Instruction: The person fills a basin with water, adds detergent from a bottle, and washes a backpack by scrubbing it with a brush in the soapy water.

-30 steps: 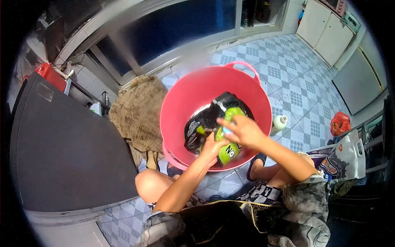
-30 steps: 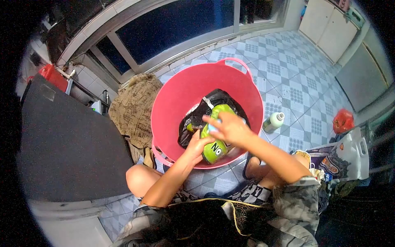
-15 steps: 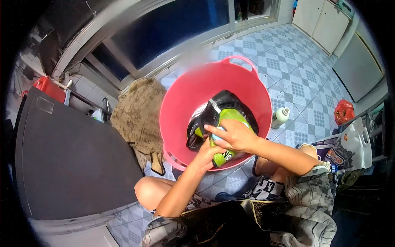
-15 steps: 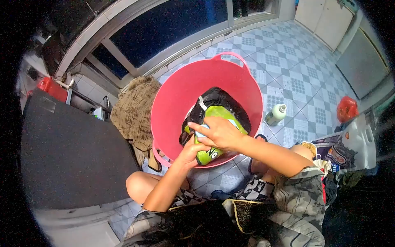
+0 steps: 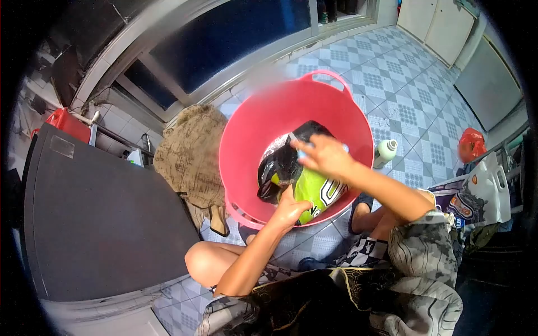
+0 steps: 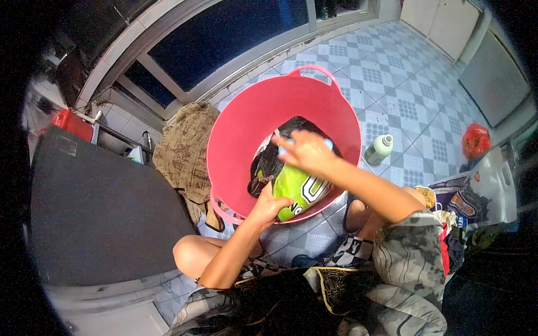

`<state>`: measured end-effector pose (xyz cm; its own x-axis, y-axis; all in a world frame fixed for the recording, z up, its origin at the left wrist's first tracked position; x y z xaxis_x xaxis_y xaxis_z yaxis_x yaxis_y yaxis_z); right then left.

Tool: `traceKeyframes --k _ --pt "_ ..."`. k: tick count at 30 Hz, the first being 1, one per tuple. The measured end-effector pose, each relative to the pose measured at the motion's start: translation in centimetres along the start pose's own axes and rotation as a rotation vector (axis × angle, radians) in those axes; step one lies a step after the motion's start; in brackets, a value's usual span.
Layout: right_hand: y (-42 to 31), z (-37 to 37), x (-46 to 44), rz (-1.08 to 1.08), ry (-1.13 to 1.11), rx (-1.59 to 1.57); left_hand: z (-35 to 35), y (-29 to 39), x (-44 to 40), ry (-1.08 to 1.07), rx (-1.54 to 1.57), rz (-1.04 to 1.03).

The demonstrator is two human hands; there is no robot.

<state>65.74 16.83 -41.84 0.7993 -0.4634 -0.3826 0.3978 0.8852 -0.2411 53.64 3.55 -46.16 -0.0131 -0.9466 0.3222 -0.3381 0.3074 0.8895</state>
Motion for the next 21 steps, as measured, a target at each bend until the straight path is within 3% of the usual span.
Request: traceKeyframes --k 3,7,11,13,14,17,21 --pt "-4.4 1.0 1.0 0.257 -0.061 -0.143 0.6 -0.6 0.4 -0.036 -0.145 0.058" --pt "1.5 -0.5 0.1 -0.056 0.048 0.126 -0.5 0.3 0.6 0.022 -0.024 -0.009" --pt "-3.7 0.0 1.6 0.12 -0.003 -0.108 0.3 -1.0 0.2 -0.017 -0.017 0.032" --pt "-2.7 -0.3 1.5 0.117 0.012 -0.096 0.2 -0.8 0.6 0.009 0.002 0.078" --pt "-1.2 -0.7 1.1 0.057 0.102 -0.011 -0.1 -0.6 0.4 0.035 -0.002 0.072" --pt "1.4 -1.1 1.1 -0.123 0.055 0.114 -0.6 0.1 0.4 0.03 -0.003 0.021" --pt "-4.8 0.6 2.0 0.141 -0.017 -0.112 0.6 -0.7 0.0 0.001 -0.111 0.119"
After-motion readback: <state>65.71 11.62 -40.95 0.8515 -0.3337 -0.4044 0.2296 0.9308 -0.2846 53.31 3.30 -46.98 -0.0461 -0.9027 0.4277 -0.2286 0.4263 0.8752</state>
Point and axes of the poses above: each hand's wrist, its own x-axis away from the middle knuckle, its own z-axis out of the back of the hand, y = z × x, the point moved 1 cm from there along -x, towards the middle knuckle, and after that the axes turned 3 degrees about z, right-handed, at the moved point
